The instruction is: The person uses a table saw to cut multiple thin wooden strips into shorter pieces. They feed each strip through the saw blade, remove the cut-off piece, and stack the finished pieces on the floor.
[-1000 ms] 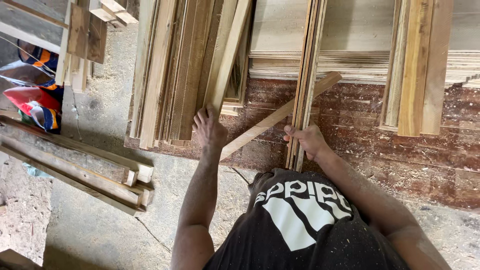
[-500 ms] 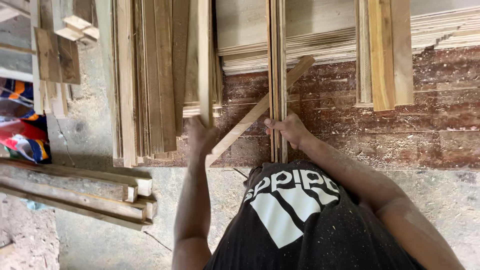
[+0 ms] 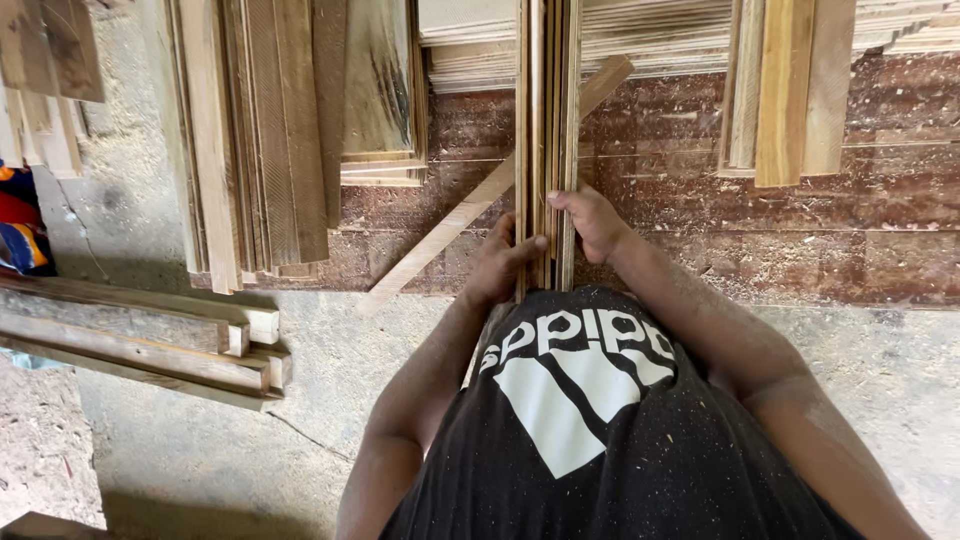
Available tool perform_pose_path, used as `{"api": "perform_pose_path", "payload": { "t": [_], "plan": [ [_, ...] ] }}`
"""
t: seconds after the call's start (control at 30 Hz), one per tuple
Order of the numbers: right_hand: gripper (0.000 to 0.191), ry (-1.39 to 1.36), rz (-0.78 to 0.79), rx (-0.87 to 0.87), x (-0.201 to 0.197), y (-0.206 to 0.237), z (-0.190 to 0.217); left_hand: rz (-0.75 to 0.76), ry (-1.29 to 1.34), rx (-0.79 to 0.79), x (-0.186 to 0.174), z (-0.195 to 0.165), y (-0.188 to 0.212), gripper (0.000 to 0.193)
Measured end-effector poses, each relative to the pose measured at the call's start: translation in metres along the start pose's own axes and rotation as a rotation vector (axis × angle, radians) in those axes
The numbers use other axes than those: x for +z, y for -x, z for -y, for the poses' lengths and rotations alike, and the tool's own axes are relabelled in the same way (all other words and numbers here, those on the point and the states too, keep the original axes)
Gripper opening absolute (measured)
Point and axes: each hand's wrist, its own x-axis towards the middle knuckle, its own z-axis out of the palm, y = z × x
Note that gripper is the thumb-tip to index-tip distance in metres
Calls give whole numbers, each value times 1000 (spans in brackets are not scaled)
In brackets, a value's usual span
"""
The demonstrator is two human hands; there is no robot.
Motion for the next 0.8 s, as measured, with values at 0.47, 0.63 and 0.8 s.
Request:
{"api": "perform_pose_path", "payload": {
  "t": [0.47, 0.63, 0.8],
  "plan": [
    [56, 97, -35, 51, -1, 9, 6, 208, 353, 74, -10, 23, -15, 71],
    [56, -69, -20, 70, -2, 10, 3, 250, 371, 126, -15, 30, -19, 75],
    [50, -11, -41, 66, -8, 6, -4, 261, 378, 129, -23, 35, -23, 80]
  ]
}}
